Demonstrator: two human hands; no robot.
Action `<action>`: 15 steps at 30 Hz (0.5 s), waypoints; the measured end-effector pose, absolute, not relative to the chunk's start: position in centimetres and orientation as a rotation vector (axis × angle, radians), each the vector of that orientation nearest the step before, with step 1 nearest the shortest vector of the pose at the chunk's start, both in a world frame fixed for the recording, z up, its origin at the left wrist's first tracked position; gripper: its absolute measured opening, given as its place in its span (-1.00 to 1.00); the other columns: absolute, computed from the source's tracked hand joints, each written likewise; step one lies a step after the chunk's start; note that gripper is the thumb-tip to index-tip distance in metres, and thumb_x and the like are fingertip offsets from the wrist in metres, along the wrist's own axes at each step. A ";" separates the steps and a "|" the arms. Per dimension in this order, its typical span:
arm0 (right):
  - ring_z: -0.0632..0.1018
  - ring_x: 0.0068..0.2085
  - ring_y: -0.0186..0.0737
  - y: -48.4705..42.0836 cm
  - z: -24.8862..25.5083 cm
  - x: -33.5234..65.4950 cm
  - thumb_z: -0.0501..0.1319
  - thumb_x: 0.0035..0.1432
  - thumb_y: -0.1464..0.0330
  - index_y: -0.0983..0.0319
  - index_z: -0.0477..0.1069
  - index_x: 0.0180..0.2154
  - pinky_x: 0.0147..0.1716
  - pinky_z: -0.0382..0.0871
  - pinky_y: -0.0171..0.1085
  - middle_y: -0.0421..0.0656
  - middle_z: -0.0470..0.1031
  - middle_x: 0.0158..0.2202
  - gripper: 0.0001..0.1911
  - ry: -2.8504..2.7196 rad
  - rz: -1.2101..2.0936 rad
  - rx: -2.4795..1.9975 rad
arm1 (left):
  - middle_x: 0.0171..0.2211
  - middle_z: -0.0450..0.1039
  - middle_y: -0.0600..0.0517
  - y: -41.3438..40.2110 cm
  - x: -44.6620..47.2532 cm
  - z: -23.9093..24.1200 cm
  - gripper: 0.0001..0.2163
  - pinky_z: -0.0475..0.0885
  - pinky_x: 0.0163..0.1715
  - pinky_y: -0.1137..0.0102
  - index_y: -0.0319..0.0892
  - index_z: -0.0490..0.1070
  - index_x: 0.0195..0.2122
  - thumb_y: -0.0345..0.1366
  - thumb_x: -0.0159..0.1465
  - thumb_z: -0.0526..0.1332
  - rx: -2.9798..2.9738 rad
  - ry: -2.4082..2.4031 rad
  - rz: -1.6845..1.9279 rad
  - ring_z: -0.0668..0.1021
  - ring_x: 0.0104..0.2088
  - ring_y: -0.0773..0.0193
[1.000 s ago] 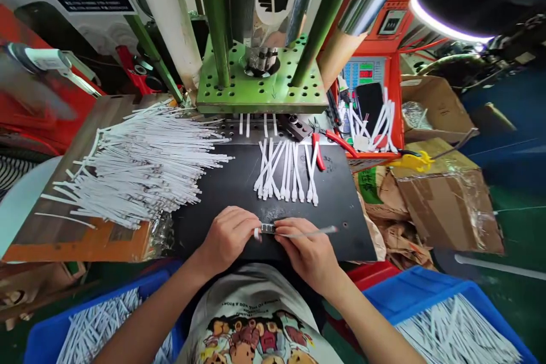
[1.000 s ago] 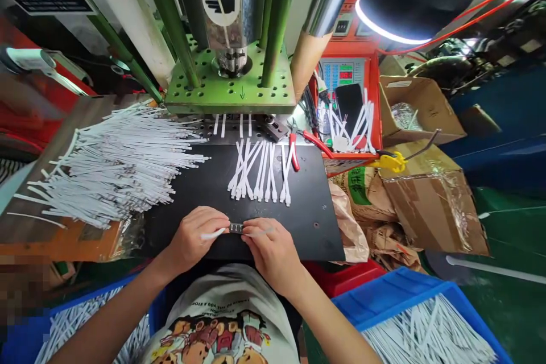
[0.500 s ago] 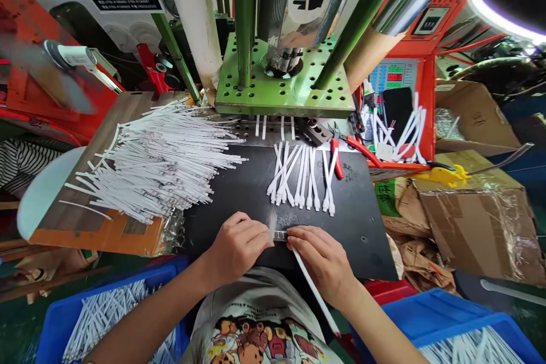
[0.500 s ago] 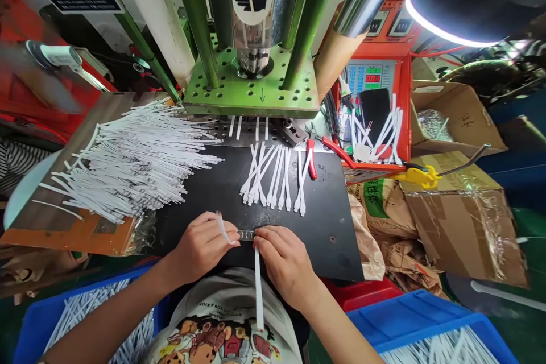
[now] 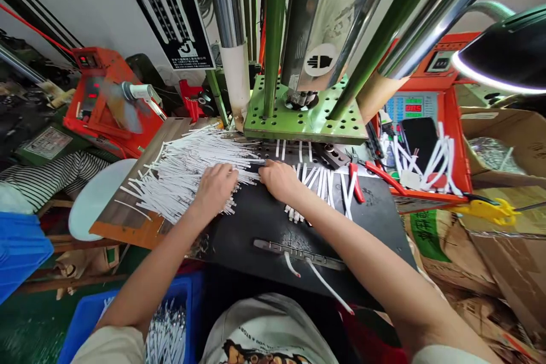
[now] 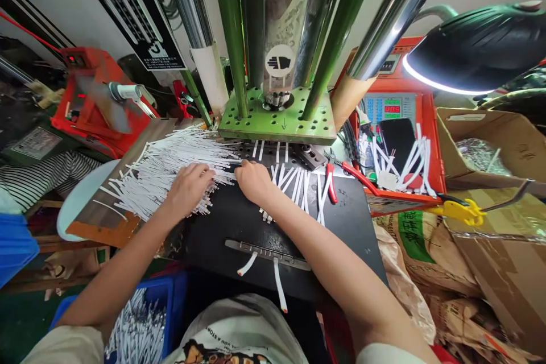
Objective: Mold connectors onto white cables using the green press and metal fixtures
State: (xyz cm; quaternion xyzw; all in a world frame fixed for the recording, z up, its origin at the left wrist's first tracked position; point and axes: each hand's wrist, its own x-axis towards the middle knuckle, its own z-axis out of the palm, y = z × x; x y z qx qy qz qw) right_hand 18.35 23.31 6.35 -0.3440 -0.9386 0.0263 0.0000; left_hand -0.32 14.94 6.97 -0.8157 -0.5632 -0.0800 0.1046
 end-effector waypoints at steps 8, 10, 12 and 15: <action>0.45 -0.19 0.00 20.1 6.5 21.3 -0.02 0.26 0.57 0.35 0.42 -0.17 -0.30 0.20 -0.17 0.08 0.42 -0.21 -0.74 -2.964 -0.033 -1.062 | -0.34 0.52 -0.01 16.4 -1.8 7.0 -0.85 0.35 -0.06 0.16 -0.17 0.41 -0.30 -0.39 0.39 0.08 -2.582 -1.522 -0.475 0.55 -0.28 0.17; 0.45 -0.25 -0.06 18.4 6.6 24.5 0.02 0.26 0.56 0.32 0.42 -0.22 -0.33 0.19 -0.19 0.03 0.42 -0.24 -0.79 -2.875 -0.016 -1.177 | -0.31 0.56 0.04 15.5 -0.6 7.7 -0.94 0.41 -0.10 0.25 -0.14 0.42 -0.28 -0.39 0.34 0.18 -2.610 -1.457 -0.950 0.57 -0.28 0.24; 0.44 -0.35 -0.16 16.1 6.5 27.9 0.05 0.28 0.52 0.27 0.41 -0.29 -0.38 0.19 -0.24 -0.06 0.42 -0.32 -0.82 -2.708 0.114 -1.282 | -0.31 0.56 0.10 14.4 0.7 8.8 -0.92 0.46 -0.25 0.35 -0.10 0.45 -0.31 -0.41 0.24 0.31 -2.563 -1.418 -1.447 0.59 -0.29 0.28; 0.49 -0.37 -0.26 12.2 5.6 31.9 0.10 0.34 0.44 0.24 0.41 -0.28 -0.37 0.29 -0.32 -0.15 0.49 -0.37 -0.86 -2.392 0.479 -1.238 | -0.35 0.53 0.11 12.6 2.2 10.3 -0.89 0.47 -0.35 0.37 -0.07 0.50 -0.34 -0.44 0.18 0.36 -2.438 -1.527 -1.966 0.58 -0.35 0.29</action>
